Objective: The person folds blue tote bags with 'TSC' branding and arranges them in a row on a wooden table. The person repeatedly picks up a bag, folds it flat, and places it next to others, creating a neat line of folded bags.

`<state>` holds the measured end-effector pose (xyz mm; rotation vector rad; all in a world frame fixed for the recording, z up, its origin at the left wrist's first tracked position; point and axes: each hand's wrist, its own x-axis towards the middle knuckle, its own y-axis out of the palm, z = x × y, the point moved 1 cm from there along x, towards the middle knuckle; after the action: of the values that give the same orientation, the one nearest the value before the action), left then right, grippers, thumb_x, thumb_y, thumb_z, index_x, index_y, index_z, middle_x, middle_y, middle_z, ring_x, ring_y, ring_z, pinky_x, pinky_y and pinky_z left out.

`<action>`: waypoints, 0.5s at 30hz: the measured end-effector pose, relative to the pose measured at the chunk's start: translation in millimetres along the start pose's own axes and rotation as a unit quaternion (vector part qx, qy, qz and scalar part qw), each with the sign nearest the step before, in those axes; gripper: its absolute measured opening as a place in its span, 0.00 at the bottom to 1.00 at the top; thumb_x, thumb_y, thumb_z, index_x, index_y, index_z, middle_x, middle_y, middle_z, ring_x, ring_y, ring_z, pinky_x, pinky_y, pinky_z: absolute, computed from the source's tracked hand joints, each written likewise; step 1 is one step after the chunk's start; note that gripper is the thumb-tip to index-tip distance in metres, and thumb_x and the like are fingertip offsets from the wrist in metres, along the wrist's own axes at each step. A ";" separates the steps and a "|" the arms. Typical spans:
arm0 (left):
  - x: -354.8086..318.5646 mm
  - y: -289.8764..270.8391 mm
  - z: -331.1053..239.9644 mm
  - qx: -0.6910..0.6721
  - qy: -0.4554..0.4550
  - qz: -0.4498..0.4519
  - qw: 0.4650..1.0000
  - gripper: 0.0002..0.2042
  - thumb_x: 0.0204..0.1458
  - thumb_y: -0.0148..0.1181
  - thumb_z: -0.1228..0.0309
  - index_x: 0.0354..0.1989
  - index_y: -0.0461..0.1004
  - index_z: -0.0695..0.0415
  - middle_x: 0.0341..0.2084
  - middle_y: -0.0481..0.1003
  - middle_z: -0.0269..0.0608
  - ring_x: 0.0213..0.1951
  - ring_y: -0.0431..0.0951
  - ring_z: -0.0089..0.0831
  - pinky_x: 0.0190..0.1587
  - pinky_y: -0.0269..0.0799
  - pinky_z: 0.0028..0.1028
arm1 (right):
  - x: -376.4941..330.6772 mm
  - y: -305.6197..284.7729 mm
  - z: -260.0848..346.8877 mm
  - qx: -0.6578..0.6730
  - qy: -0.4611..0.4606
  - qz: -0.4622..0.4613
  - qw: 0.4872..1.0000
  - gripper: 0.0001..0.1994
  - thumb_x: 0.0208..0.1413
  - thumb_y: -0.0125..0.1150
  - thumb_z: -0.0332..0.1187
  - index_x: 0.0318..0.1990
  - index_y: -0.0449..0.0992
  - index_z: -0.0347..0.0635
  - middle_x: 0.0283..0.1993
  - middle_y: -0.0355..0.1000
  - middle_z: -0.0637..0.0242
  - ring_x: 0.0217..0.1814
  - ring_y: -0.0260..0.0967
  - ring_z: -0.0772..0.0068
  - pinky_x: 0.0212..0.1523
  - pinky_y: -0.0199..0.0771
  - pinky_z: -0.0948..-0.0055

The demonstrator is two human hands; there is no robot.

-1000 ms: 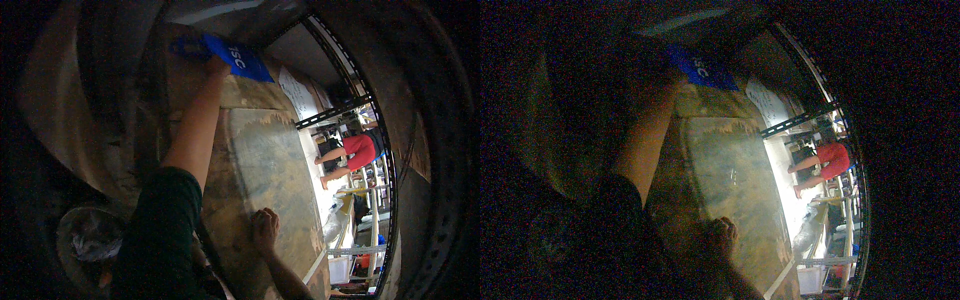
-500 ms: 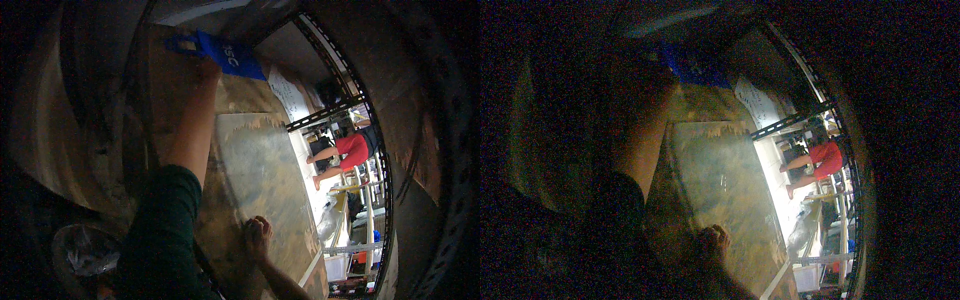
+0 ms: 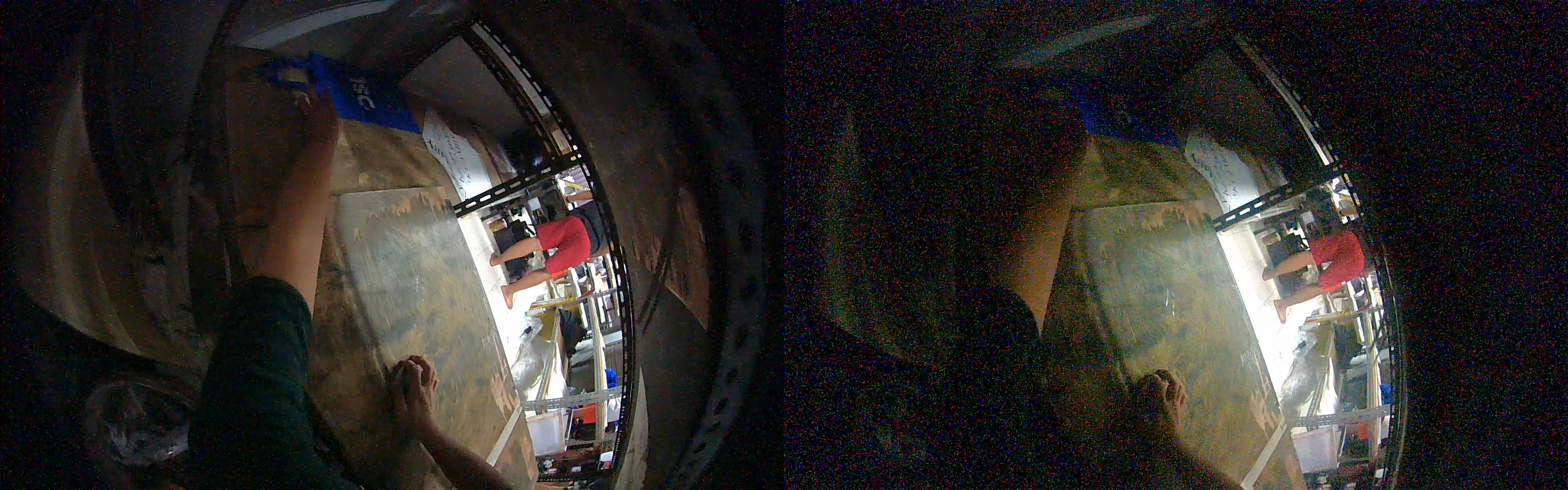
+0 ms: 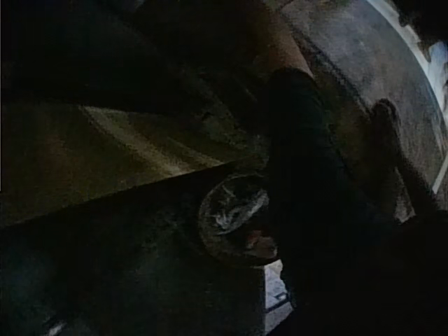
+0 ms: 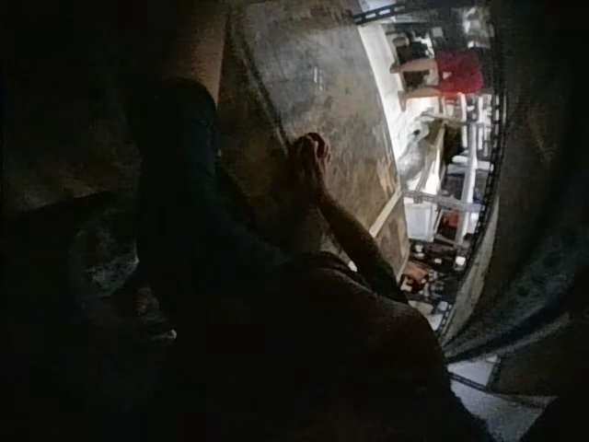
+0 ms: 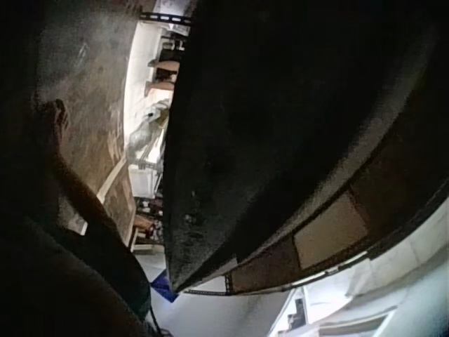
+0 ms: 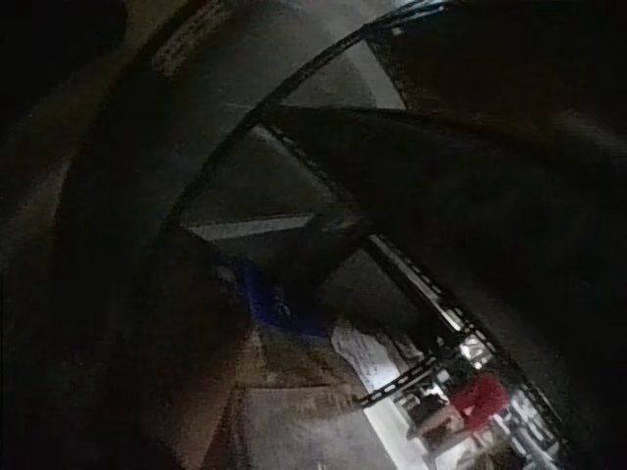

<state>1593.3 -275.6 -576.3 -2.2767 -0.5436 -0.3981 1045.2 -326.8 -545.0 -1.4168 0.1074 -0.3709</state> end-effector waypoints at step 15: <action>-93.1 -145.1 -60.6 0.007 0.254 0.170 0.952 0.36 0.42 0.59 0.43 0.57 0.63 0.52 0.57 0.64 0.46 0.60 0.61 0.41 0.62 0.49 0.49 | -9.1 -29.1 5.2 0.056 -0.050 -0.058 0.995 0.15 0.52 0.52 0.34 0.47 0.68 0.40 0.53 0.62 0.51 0.55 0.59 0.48 0.54 0.57 0.53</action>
<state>1434.3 -252.9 -489.1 -2.0848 0.1071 -0.7653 1032.7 -322.1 -517.2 -1.3304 -0.0776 -0.3957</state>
